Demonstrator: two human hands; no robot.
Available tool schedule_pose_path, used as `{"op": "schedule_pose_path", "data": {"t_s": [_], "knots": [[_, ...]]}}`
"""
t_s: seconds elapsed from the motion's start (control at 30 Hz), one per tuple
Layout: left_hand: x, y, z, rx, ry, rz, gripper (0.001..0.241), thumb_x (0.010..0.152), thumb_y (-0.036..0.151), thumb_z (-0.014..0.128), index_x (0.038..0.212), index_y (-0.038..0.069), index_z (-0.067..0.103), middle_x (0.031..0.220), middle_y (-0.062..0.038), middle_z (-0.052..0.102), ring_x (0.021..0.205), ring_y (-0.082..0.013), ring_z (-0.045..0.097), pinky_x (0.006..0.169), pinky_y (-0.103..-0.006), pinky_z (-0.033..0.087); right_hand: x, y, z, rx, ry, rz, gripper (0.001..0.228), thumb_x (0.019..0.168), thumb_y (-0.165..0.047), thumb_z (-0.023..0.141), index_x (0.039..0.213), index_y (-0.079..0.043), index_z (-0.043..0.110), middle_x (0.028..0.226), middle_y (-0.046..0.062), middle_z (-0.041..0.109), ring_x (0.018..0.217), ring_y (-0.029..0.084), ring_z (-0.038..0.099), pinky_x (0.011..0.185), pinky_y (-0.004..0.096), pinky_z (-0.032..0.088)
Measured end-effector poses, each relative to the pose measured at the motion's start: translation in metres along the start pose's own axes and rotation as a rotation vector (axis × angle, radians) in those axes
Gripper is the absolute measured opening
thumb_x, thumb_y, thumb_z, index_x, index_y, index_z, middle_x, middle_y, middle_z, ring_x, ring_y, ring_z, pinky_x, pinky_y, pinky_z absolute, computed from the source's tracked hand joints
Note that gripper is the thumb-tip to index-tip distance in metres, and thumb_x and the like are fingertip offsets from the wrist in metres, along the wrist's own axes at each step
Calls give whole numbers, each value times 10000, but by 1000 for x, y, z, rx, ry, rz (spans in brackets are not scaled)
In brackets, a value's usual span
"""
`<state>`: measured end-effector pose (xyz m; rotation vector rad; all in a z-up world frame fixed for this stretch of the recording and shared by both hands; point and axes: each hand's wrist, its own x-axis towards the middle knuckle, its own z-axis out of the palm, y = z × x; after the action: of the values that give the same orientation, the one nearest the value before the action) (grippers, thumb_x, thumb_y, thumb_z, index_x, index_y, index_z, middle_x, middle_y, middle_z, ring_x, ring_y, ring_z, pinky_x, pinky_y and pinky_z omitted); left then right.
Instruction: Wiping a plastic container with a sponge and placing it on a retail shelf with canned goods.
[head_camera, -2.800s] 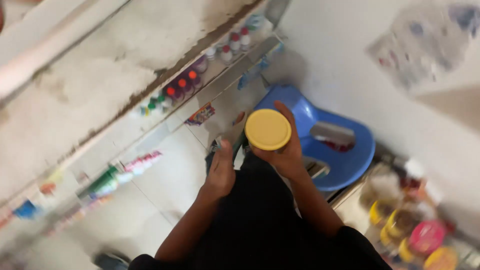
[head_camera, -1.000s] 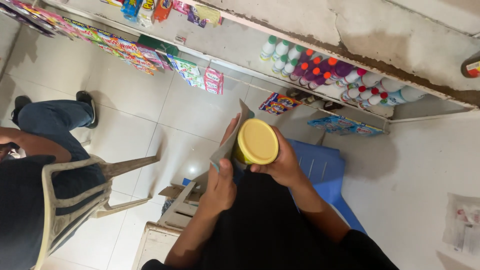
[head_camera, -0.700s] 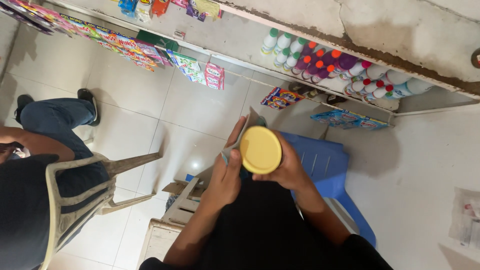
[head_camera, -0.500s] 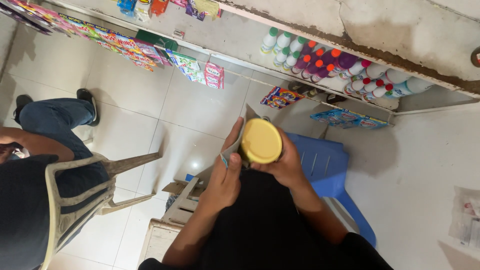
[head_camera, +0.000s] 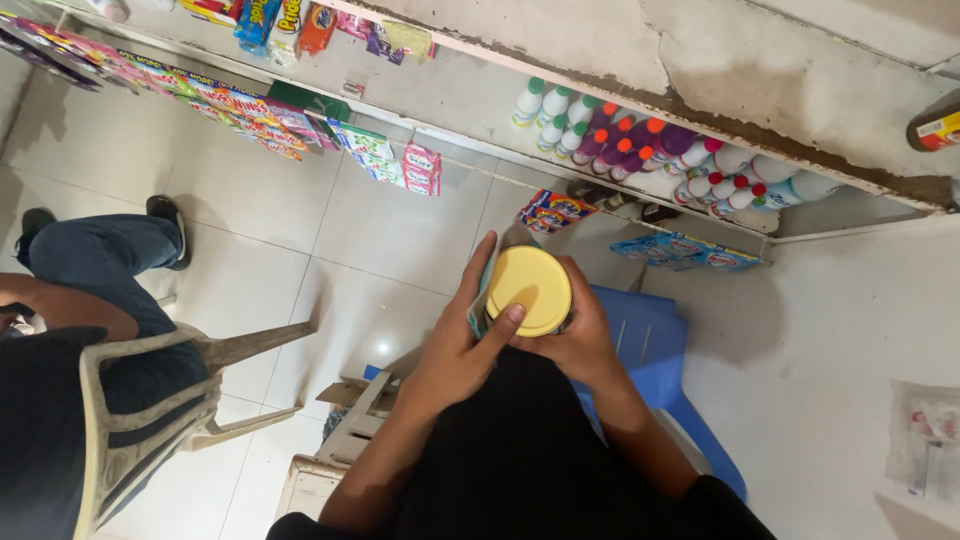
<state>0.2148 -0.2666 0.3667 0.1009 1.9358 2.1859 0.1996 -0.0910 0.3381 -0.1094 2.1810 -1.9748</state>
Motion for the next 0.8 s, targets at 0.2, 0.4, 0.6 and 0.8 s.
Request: {"op": "schedule_pose_path", "data": {"t_s": [0.2,0.4,0.6,0.8], "knots": [[-3,1,-4,-18,4,36,710,1030,263,477,1607,-23,178,1630,-342,222,1495,-528,169,1198,-602,185,-5,1,14,73,87,0,679,592,-118,991,1175,-43,650,1006,107,647,970,158,523,814,307,441],[-13,6,-6,-90,20,114,629,1060,219,412,1607,-14,206,1651,-272,246,1528,-435,154,1224,-543,189,-5,10,8,116,109,38,704,650,-102,960,1255,-23,608,1134,93,658,1060,165,547,892,319,467],[-15,-11,-8,-118,5,123,625,1077,215,367,1613,-24,152,1643,-284,237,1517,-405,167,1222,-559,185,-11,18,11,172,14,-5,792,573,-72,994,1259,-18,602,1147,119,638,1114,178,506,918,352,455],[-23,-15,-5,-119,27,135,662,1075,247,371,1615,-29,104,1653,-291,188,1516,-450,168,1219,-566,193,-14,12,14,108,16,-9,710,605,-120,996,1208,-14,635,1067,129,673,1052,163,556,860,321,466]]}}
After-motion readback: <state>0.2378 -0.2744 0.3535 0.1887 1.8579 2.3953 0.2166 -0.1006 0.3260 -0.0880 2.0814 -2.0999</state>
